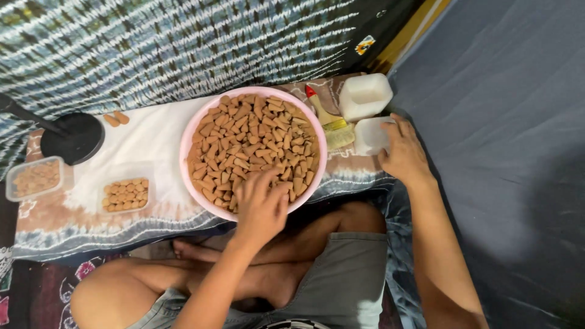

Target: Cleaning and sorting incense cones using a brush and placing them into small containers.

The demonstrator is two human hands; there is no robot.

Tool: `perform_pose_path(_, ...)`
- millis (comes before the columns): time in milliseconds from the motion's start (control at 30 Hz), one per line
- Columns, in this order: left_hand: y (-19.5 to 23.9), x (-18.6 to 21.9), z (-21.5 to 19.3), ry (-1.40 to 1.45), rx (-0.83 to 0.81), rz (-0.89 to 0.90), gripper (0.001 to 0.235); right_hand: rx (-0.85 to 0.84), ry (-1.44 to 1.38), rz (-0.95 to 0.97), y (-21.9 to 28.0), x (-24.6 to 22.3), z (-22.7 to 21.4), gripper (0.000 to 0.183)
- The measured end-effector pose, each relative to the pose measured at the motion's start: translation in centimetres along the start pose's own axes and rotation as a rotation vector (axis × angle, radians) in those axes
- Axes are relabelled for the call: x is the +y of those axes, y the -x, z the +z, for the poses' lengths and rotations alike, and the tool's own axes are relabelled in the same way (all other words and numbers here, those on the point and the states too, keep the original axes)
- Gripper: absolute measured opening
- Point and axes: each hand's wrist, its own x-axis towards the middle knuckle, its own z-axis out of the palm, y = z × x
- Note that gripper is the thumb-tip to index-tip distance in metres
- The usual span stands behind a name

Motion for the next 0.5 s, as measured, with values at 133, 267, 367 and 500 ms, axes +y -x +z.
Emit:
perform_pose_path(133, -4.1, 3.9, 5.8, 0.096, -0.096, 0.134, 0.018, -0.151, 0.112, 0.030, -1.5, 0.9, -0.4, 0.058)
perform_pose_path(267, -7.9, 3.9, 13.0, 0.097, -0.357, 0.020, 0.047, -0.274, 0.143, 0.039, -2.6, 2.9, 0.5, 0.061)
perform_pose_path(367, -9.6, 2.4, 18.4, 0.048, -0.515, -0.064, 0.065, -0.372, 0.146, 0.075, -3.5, 3.5, 0.7, 0.061)
perform_pose_path(500, -11.6, 2.5, 19.4, -0.001, -0.653, -0.132, 0.071, -0.476, 0.118, 0.111, -4.4, 3.7, 0.7, 0.060)
